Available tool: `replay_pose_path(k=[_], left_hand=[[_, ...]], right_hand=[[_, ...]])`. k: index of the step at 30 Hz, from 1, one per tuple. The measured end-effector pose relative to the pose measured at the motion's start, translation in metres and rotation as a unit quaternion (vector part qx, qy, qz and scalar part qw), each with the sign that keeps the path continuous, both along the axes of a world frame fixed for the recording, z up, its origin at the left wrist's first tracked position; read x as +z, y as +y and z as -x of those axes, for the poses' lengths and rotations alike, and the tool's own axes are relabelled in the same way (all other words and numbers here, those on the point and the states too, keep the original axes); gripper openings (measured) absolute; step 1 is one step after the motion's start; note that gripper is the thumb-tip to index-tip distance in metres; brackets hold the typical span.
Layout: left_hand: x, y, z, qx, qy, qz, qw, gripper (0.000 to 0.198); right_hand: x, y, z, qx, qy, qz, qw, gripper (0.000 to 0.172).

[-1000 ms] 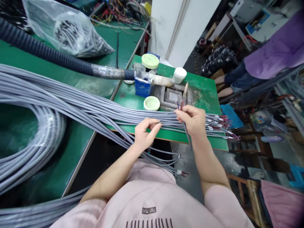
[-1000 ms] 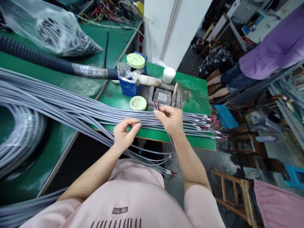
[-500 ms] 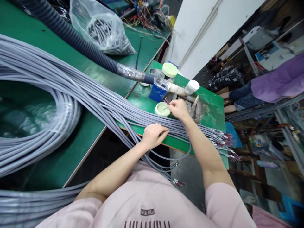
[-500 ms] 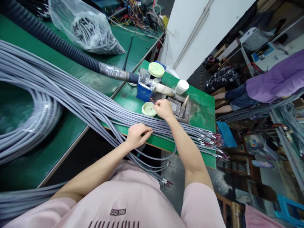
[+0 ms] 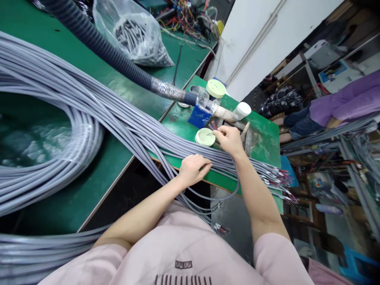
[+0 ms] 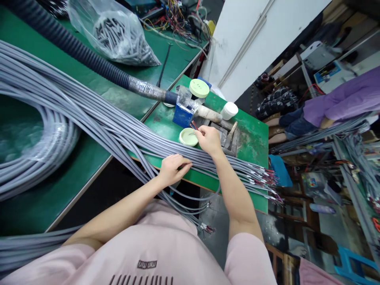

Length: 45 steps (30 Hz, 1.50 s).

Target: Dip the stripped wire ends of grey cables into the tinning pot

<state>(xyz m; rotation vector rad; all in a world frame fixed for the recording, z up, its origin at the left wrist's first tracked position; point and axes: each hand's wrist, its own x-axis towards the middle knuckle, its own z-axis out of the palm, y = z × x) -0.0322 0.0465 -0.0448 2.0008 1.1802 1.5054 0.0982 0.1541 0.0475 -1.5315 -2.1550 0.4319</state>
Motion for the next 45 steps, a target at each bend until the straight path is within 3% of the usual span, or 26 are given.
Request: replay_pose_path(k=[2,4,8,10,12,15,22,25,27,28,30,32,34,36,38,45], left_hand=[[0.007,-0.001,-0.003,-0.006,-0.084,0.063,0.994,0.015],[0.016,-0.001,-0.007,-0.012,-0.224,0.159,0.962,0.012],[0.039,0.006,-0.020,-0.075,-0.487,0.340,0.801,0.025],[0.048,0.012,-0.025,-0.108,-0.563,0.382,0.725,0.032],[0.055,0.015,-0.030,-0.126,-0.611,0.394,0.675,0.033],[0.061,0.016,-0.035,-0.128,-0.650,0.386,0.641,0.032],[0.060,0.017,-0.038,-0.156,-0.679,0.386,0.605,0.028],[0.058,0.015,-0.038,-0.146,-0.664,0.395,0.618,0.027],[0.055,0.010,-0.036,-0.137,-0.622,0.406,0.655,0.028],[0.053,0.008,-0.033,-0.131,-0.589,0.403,0.688,0.028],[0.048,0.004,-0.022,-0.100,-0.502,0.358,0.781,0.026],[0.042,0.003,-0.006,-0.026,-0.387,0.256,0.885,0.018],[0.036,0.007,0.014,0.073,-0.253,0.140,0.954,0.011],[0.029,0.014,0.032,0.154,-0.137,0.074,0.976,0.010],[0.022,0.021,0.043,0.196,-0.058,0.061,0.977,0.011],[0.013,0.027,0.039,0.172,0.036,0.078,0.981,0.013]], right_hand=[[0.007,-0.013,-0.004,-0.002,0.060,-0.004,0.998,0.028],[0.012,-0.027,-0.006,-0.012,0.104,-0.006,0.994,0.028],[0.015,-0.052,-0.008,-0.034,0.167,-0.014,0.985,0.027],[0.014,-0.061,-0.007,-0.041,0.187,-0.016,0.981,0.028],[0.012,-0.067,-0.006,-0.044,0.202,-0.017,0.978,0.027],[0.010,-0.072,-0.005,-0.041,0.221,-0.015,0.974,0.025],[0.000,-0.074,-0.003,-0.038,0.271,-0.027,0.962,0.021],[-0.001,-0.069,-0.003,-0.025,0.267,-0.035,0.963,0.022],[0.001,-0.060,-0.004,-0.022,0.240,-0.039,0.970,0.024],[0.002,-0.054,-0.006,-0.023,0.224,-0.038,0.974,0.025],[0.003,-0.039,-0.008,-0.026,0.188,-0.022,0.982,0.026],[0.002,-0.023,-0.010,-0.025,0.143,0.003,0.989,0.027],[-0.001,-0.008,-0.010,-0.023,0.091,0.024,0.995,0.027],[-0.005,0.003,-0.007,-0.024,0.037,0.034,0.998,0.027],[-0.008,0.011,-0.003,-0.024,-0.015,0.041,0.999,0.026],[-0.010,0.022,0.015,-0.010,-0.197,0.064,0.978,0.022]])
